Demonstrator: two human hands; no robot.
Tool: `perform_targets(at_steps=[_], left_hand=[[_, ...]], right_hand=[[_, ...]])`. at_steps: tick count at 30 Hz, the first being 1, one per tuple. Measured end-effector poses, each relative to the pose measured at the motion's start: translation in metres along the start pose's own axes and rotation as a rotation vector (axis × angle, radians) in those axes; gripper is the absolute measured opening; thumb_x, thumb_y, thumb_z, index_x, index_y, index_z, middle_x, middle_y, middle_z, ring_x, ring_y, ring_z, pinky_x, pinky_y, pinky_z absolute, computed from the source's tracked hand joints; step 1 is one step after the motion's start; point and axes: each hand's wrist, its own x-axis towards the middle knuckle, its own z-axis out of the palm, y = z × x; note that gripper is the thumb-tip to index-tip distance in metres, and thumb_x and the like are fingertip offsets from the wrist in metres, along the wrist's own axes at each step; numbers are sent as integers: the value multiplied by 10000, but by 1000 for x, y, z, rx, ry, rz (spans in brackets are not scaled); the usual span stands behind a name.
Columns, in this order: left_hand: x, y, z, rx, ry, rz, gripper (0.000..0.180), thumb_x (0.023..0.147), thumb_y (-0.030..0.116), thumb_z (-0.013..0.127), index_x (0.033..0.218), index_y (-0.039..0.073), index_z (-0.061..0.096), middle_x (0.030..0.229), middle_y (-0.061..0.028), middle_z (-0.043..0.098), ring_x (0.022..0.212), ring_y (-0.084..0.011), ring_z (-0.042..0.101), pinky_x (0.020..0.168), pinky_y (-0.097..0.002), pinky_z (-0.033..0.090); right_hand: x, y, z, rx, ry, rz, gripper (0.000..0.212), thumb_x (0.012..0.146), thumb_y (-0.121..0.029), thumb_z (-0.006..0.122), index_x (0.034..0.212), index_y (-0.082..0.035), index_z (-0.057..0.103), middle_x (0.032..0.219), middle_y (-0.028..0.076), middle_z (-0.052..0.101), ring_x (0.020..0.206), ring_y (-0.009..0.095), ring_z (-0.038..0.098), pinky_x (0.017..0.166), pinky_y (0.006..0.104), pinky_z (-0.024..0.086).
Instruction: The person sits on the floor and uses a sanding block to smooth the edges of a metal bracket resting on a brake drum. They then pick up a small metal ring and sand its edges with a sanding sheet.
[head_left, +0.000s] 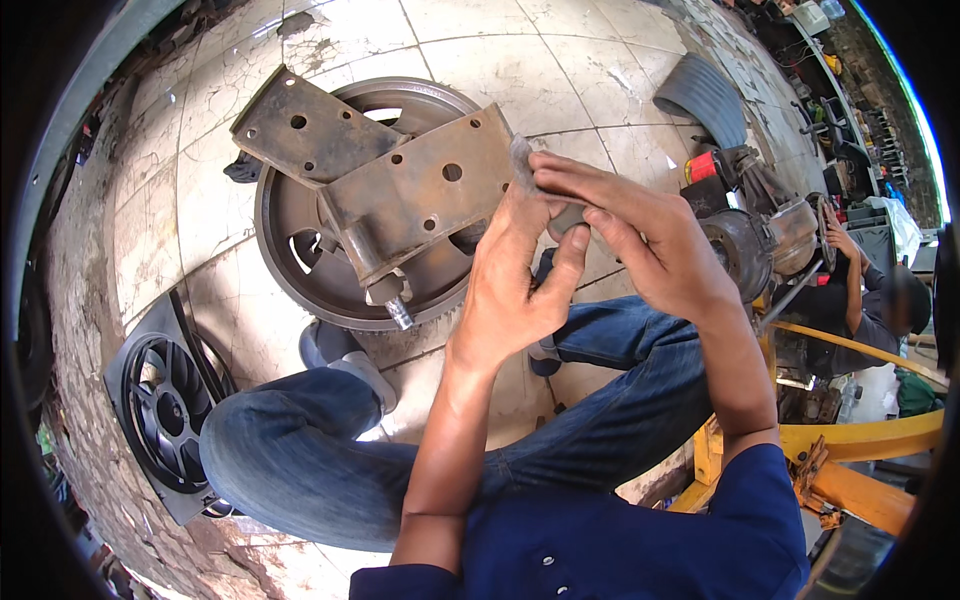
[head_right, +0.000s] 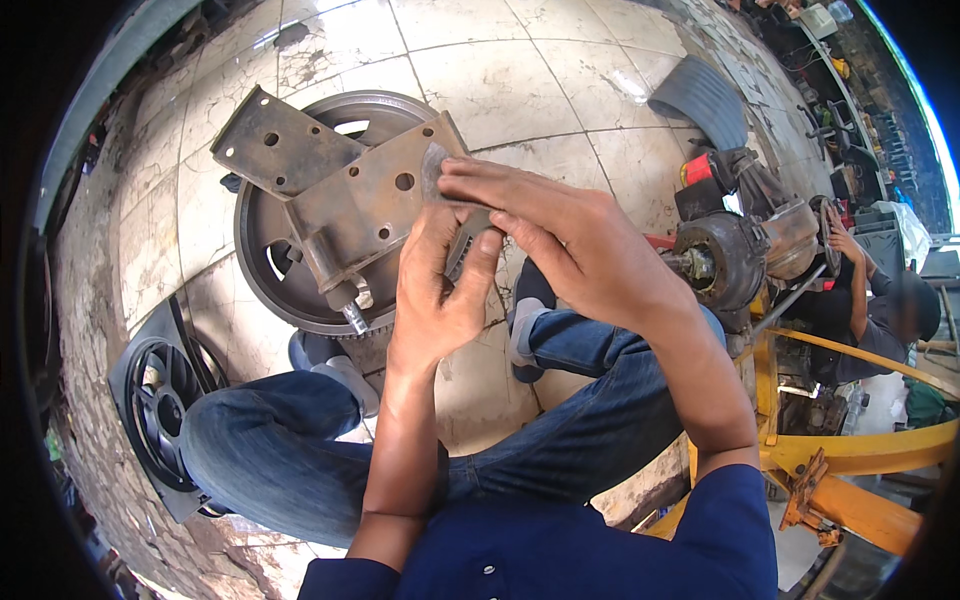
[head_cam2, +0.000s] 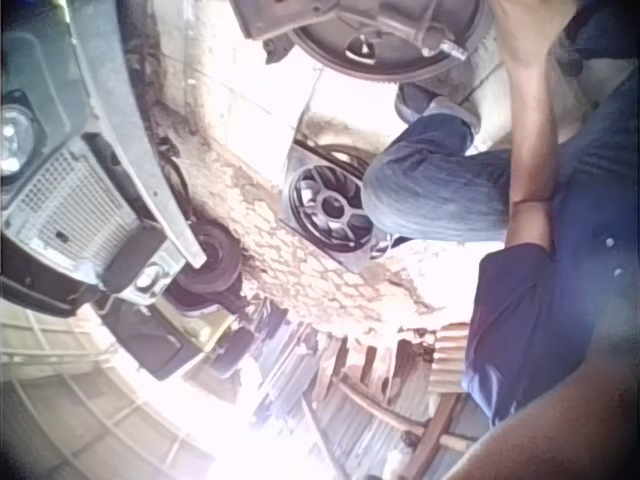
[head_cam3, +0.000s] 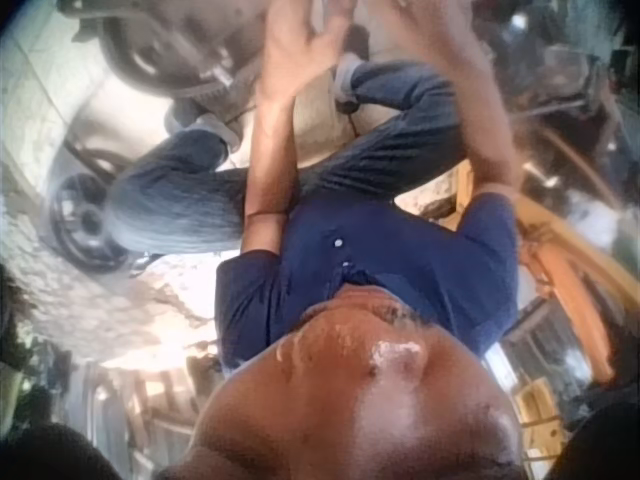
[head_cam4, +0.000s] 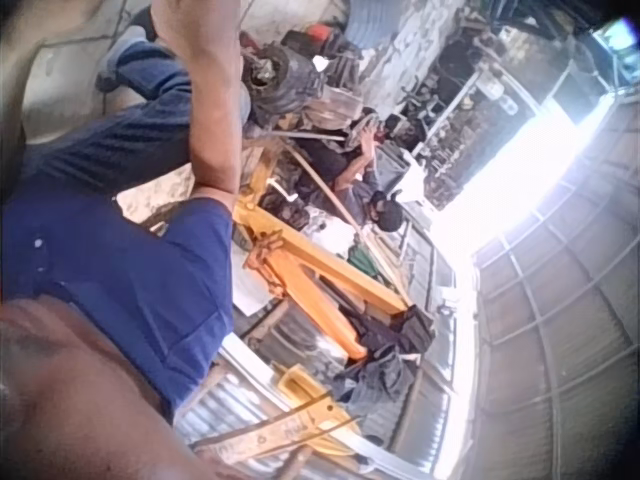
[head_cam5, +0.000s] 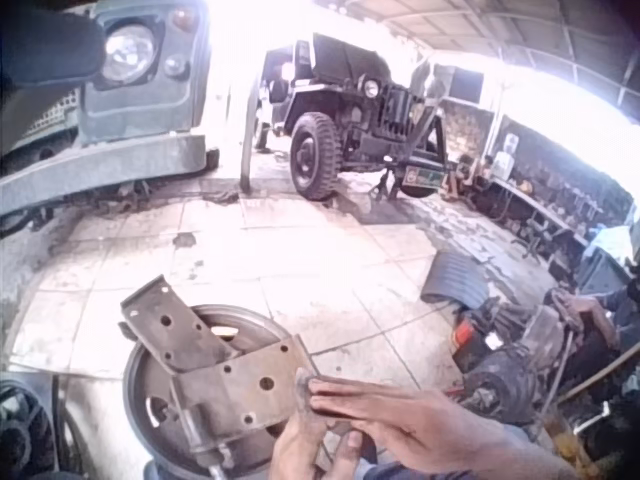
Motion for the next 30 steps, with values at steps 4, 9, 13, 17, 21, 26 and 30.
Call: perform_targets(at_steps=[4,9,13,17,21,26,30], left_hand=[[-1,-2,6,-80,67,-104,211,860,32,626,1042,-60,573,953,-200,583,882,-329,591,806,-364,471],[-3,-4,9,-142,57,-217,174,903,63,606,1034,-47,574,910,-173,575,830,-295,575,788,-352,466],[-1,-6,11,-176,80,-264,171,916,87,611,1022,-42,575,873,-160,564,789,-292,564,755,-353,463],[-2,-10,17,-83,109,-60,184,916,103,617,1014,-47,577,874,-162,568,788,-311,564,748,-359,464],[0,-10,14,-136,95,-214,171,912,100,625,1007,-38,591,889,-173,589,805,-320,584,757,-366,466],[-1,2,11,-177,74,-250,152,929,100,601,1007,-30,594,851,-159,589,771,-299,587,737,-355,470],[-1,-6,11,-153,94,-235,154,936,103,593,1021,-26,595,864,-159,590,760,-289,572,727,-343,466]], right_hand=[[-1,1,3,-77,4,-7,397,945,-25,484,1339,-27,540,1334,148,582,1245,322,549,1002,383,476],[0,5,2,79,-32,96,389,978,-67,459,1360,-48,529,1281,174,610,1157,344,603,933,353,487],[-3,0,2,65,-18,139,388,990,-91,449,1369,-73,529,1223,188,635,1082,351,637,887,360,490],[5,-5,-6,161,-140,355,385,991,-101,444,1365,-72,534,1173,195,652,1020,339,656,865,362,490],[-2,7,3,108,-9,107,384,992,-103,441,1363,-75,538,1106,200,668,920,285,659,828,328,485],[1,-3,-1,181,-40,238,386,989,-101,451,1364,-77,538,1049,211,672,824,244,637,787,313,478],[-1,0,0,52,-63,288,384,993,-107,453,1365,-69,534,1084,219,666,894,259,656,819,320,484]])
